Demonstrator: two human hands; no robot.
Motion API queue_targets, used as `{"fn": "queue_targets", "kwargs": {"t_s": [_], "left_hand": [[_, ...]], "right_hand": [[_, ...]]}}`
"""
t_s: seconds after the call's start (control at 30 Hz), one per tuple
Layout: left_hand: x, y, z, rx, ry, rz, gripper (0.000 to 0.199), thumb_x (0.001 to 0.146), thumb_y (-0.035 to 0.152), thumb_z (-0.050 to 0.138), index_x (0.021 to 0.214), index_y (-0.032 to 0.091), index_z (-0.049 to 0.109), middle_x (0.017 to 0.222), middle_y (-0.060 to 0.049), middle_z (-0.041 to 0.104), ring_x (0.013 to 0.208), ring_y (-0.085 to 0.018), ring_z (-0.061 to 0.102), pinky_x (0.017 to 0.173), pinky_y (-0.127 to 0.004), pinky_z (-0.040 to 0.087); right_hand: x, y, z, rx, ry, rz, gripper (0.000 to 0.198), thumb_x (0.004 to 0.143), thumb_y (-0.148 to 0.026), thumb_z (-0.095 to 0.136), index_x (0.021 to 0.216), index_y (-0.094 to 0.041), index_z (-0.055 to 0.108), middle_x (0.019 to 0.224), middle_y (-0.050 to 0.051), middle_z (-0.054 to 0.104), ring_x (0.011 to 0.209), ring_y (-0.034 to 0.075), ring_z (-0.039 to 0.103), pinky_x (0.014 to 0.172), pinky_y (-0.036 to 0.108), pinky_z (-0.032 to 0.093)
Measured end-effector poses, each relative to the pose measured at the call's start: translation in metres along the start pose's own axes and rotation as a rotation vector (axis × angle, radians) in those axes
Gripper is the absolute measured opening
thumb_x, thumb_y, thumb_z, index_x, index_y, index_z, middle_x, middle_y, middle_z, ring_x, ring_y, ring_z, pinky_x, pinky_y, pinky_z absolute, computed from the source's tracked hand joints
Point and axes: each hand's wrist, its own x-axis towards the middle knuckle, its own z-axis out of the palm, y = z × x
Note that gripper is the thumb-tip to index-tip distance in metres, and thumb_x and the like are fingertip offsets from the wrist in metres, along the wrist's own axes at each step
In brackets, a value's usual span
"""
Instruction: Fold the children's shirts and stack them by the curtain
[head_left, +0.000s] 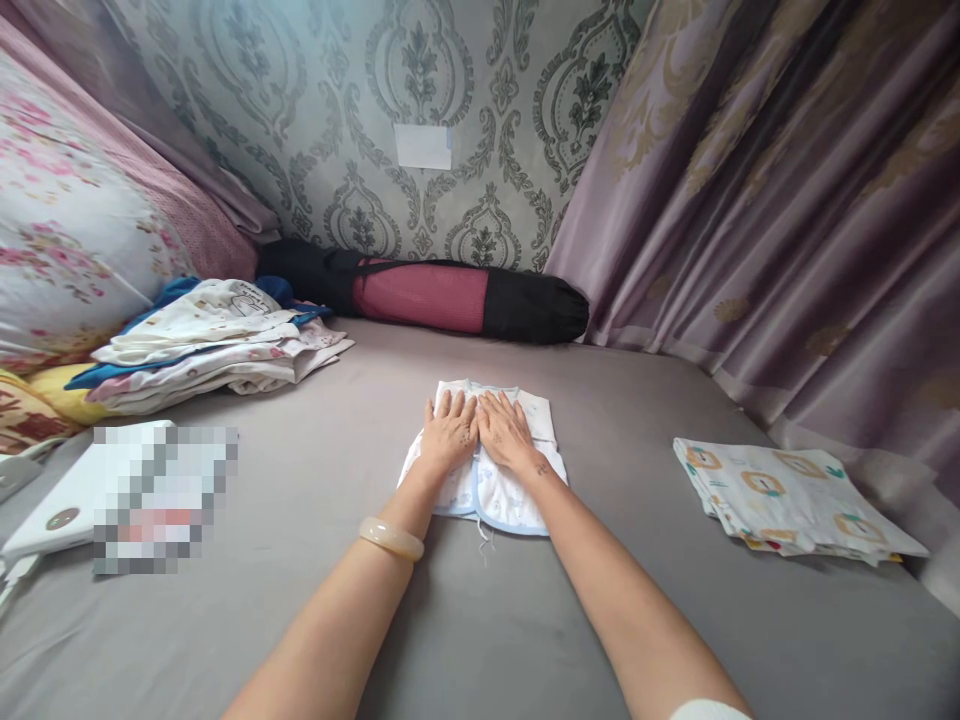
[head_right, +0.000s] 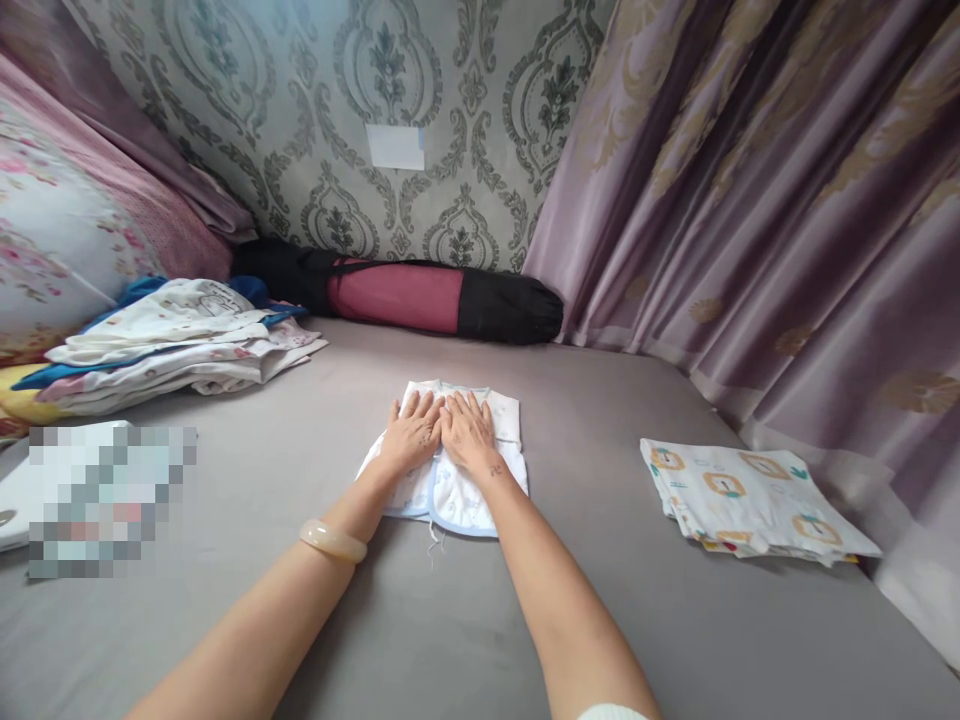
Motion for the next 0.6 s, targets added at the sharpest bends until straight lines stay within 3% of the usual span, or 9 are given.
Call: {"fn": "queue_targets", "kwargs": {"t_s": [0.33, 0.5, 0.6], "left_hand": [[0.003, -0.001, -0.002, 0.012, 0.014, 0.02, 0.048, 0.098, 0.033, 0.031, 0.142, 0.022, 0.047, 0.151, -0.012, 0.042, 0.14, -0.036, 0.033, 0.112, -0.067, 0.016], [0.014, -0.006, -0.008, 0.059, 0.088, 0.087, 0.038, 0.1, 0.038, 0.03, 0.119, 0.027, 0.062, 0.121, -0.008, 0.066, 0.118, -0.029, 0.055, 0.112, -0.066, 0.013], [0.022, -0.009, -0.007, 0.088, 0.111, 0.098, 0.039, 0.1, 0.039, 0.03, 0.109, 0.026, 0.065, 0.108, -0.008, 0.069, 0.107, -0.028, 0.059, 0.111, -0.064, 0.016]], "right_hand": [[-0.001, 0.003, -0.004, 0.021, -0.061, -0.015, 0.058, 0.101, -0.039, 0.017, 0.151, -0.015, 0.035, 0.158, 0.004, 0.031, 0.148, 0.021, 0.019, 0.12, 0.043, 0.007], [0.004, 0.019, -0.007, 0.035, -0.117, -0.088, 0.056, 0.101, -0.035, 0.017, 0.149, -0.016, 0.038, 0.156, 0.003, 0.034, 0.146, 0.019, 0.025, 0.12, 0.039, 0.013], [0.003, 0.025, -0.002, 0.01, -0.064, -0.132, 0.055, 0.101, -0.034, 0.02, 0.149, -0.017, 0.037, 0.156, 0.003, 0.034, 0.147, 0.018, 0.023, 0.12, 0.039, 0.011]]}}
